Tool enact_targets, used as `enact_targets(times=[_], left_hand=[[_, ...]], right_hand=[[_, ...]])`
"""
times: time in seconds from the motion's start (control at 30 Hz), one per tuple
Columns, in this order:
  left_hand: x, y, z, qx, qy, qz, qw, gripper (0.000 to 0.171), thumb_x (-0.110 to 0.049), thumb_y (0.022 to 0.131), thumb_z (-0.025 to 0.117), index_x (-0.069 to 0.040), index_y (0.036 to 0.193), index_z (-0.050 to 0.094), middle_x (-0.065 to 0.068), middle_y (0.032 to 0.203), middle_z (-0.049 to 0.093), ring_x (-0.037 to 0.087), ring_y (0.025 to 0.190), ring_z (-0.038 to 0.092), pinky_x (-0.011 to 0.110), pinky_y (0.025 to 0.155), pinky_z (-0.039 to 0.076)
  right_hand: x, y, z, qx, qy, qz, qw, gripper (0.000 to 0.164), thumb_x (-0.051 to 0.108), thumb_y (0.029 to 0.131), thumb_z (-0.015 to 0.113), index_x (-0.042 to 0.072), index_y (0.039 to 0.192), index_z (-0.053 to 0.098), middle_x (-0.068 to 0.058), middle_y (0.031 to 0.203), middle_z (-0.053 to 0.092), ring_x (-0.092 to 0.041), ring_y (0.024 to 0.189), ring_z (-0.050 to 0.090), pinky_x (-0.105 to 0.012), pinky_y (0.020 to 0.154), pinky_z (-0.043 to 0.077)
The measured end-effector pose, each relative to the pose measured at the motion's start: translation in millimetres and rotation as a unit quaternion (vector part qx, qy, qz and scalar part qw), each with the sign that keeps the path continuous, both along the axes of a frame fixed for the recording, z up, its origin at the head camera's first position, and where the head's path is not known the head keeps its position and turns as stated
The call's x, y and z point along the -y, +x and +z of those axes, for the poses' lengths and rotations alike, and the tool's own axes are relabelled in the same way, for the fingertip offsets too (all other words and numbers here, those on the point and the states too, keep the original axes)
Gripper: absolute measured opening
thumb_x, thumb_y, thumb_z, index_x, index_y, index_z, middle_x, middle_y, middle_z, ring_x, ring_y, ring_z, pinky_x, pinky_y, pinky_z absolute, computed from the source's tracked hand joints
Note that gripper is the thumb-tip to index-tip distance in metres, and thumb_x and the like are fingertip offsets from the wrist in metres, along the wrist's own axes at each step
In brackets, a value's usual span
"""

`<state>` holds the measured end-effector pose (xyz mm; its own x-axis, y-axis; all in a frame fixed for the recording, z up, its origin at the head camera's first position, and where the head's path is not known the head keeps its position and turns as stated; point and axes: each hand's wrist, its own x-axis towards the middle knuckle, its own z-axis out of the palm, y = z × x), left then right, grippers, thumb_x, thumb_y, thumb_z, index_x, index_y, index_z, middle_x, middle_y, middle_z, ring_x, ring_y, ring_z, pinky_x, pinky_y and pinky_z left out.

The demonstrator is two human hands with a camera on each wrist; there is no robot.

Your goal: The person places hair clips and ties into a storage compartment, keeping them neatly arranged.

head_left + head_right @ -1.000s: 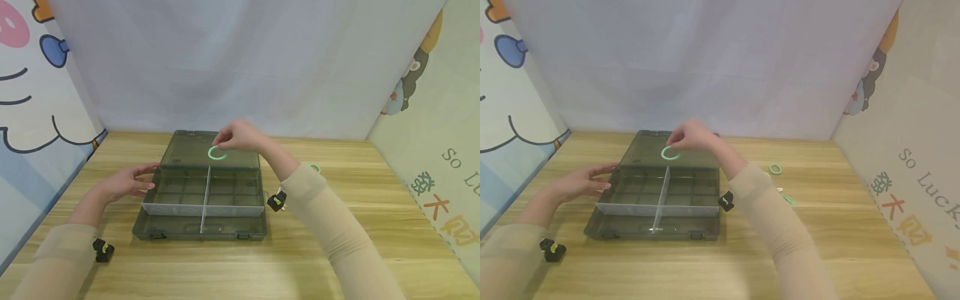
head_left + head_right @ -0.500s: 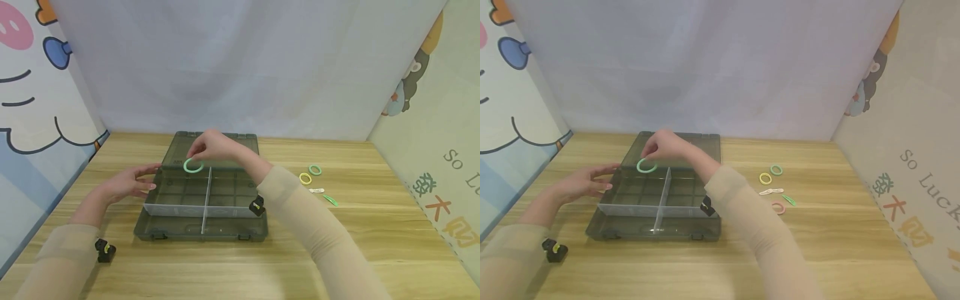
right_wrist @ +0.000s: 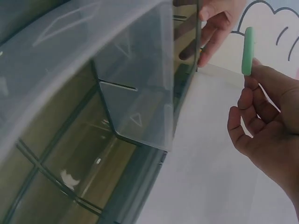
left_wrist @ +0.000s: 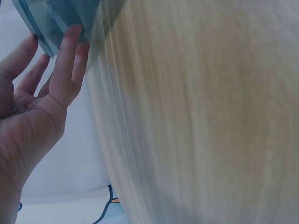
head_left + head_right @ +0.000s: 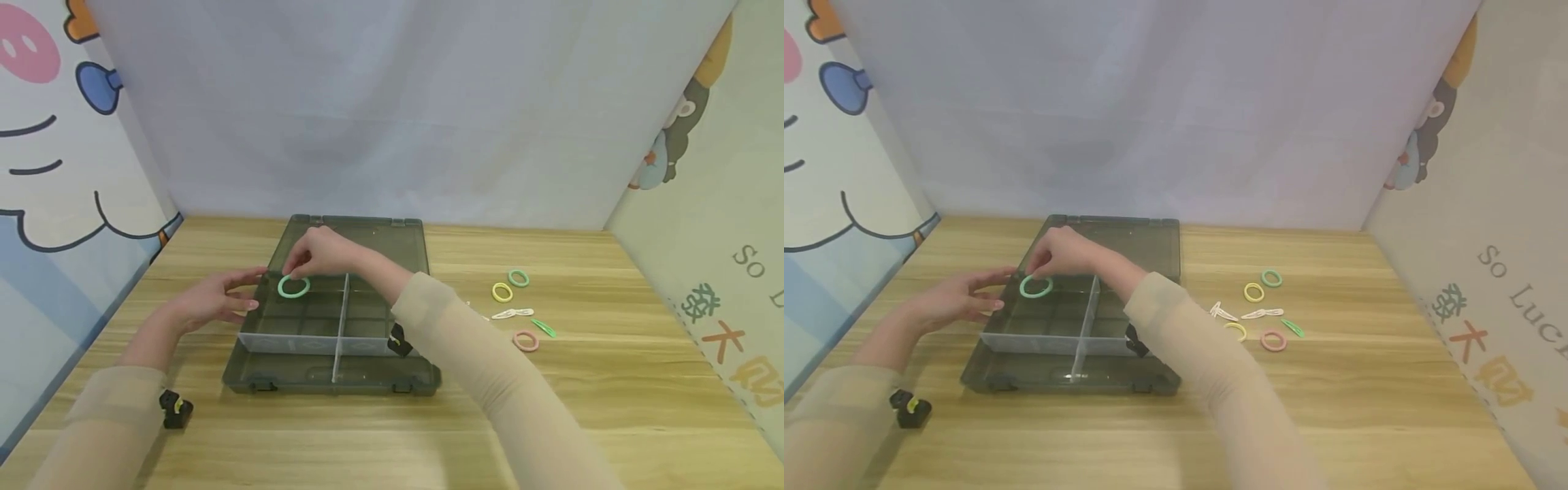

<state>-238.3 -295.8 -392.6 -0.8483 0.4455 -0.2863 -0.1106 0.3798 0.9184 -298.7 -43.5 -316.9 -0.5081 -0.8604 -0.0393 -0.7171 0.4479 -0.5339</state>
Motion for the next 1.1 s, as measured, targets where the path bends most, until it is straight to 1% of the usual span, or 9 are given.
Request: enact_targets(times=[0.1, 0.3, 0.4, 0.53, 0.7, 0.83, 0.93, 1.1], left_hand=[[0, -1.0, -1.4, -0.001, -0.003, 0.002, 1.0, 0.076, -0.011, 0.094, 0.059, -0.012, 0.153, 0.011, 0.022, 0.156, 0.006, 0.047, 0.137, 0.022, 0.048, 0.092, 0.05], [-1, -2.5, -1.2, -0.006, -0.01, 0.001, 0.9999, 0.075, -0.012, 0.094, 0.058, -0.014, 0.153, 0.012, 0.022, 0.156, 0.004, 0.048, 0.137, 0.022, 0.048, 0.091, 0.05], [-1, -1.9, -0.7, -0.007, -0.011, 0.0, 0.9999, 0.074, -0.012, 0.094, 0.058, -0.014, 0.153, 0.012, 0.022, 0.156, 0.004, 0.048, 0.137, 0.021, 0.047, 0.091, 0.051], [0, 0.1, -0.6, -0.005, -0.01, 0.004, 0.9999, 0.074, -0.011, 0.095, 0.057, -0.014, 0.153, 0.012, 0.022, 0.156, 0.004, 0.047, 0.138, 0.02, 0.048, 0.091, 0.051], [1, 2.0, -0.4, -0.005, -0.009, 0.008, 0.9999, 0.075, -0.011, 0.094, 0.058, -0.013, 0.153, 0.012, 0.022, 0.157, 0.004, 0.048, 0.138, 0.019, 0.048, 0.09, 0.051], [1, 2.4, 0.0, -0.006, -0.011, 0.008, 0.9999, 0.075, -0.012, 0.094, 0.058, -0.014, 0.153, 0.012, 0.021, 0.157, 0.004, 0.047, 0.138, 0.02, 0.047, 0.09, 0.051], [0, 2.4, 0.3, -0.007, -0.011, 0.009, 0.9999, 0.075, -0.012, 0.094, 0.059, -0.014, 0.153, 0.013, 0.021, 0.157, 0.004, 0.046, 0.137, 0.022, 0.047, 0.09, 0.051], [-2, 2.7, 0.8, -0.002, -0.013, 0.016, 0.9998, 0.075, -0.011, 0.094, 0.058, -0.014, 0.153, 0.013, 0.021, 0.157, 0.004, 0.045, 0.138, 0.022, 0.048, 0.091, 0.05]], right_hand=[[6, -0.8, -7.2, -0.002, -0.001, 0.004, 1.0, 0.015, 0.019, 0.089, 0.067, 0.012, 0.1, 0.074, 0.001, 0.094, 0.073, -0.004, 0.087, 0.065, -0.014, 0.077, 0.049], [17, -2.1, -22.8, -0.003, 0.014, 0.002, 1.0, 0.013, 0.021, 0.088, 0.069, 0.014, 0.097, 0.075, 0.005, 0.091, 0.072, -0.001, 0.082, 0.064, -0.012, 0.074, 0.048], [21, -0.9, -30.0, -0.004, 0.017, 0.011, 1.0, 0.012, 0.021, 0.087, 0.069, 0.015, 0.096, 0.075, 0.006, 0.09, 0.072, 0.0, 0.081, 0.063, -0.012, 0.074, 0.048], [25, 0.6, -40.6, -0.013, 0.016, 0.035, 0.999, 0.011, 0.021, 0.087, 0.07, 0.015, 0.095, 0.075, 0.006, 0.09, 0.072, 0.0, 0.08, 0.063, -0.012, 0.074, 0.047], [30, 2.8, -53.0, 0.003, 0.025, 0.062, 0.998, 0.013, 0.022, 0.087, 0.069, 0.015, 0.096, 0.074, 0.007, 0.09, 0.072, 0.001, 0.08, 0.063, -0.011, 0.074, 0.048], [32, 4.8, -61.5, 0.015, 0.026, 0.062, 0.998, 0.013, 0.022, 0.087, 0.069, 0.015, 0.096, 0.074, 0.008, 0.09, 0.071, 0.002, 0.08, 0.063, -0.01, 0.073, 0.048], [35, 6.2, -66.9, 0.025, 0.017, 0.063, 0.998, 0.012, 0.02, 0.087, 0.07, 0.014, 0.096, 0.074, 0.007, 0.089, 0.072, 0.002, 0.079, 0.063, -0.009, 0.073, 0.048], [39, 8.9, -75.9, 0.032, 0.011, 0.079, 0.996, 0.011, 0.019, 0.086, 0.07, 0.013, 0.094, 0.074, 0.006, 0.088, 0.072, 0.003, 0.078, 0.063, -0.009, 0.072, 0.049]])
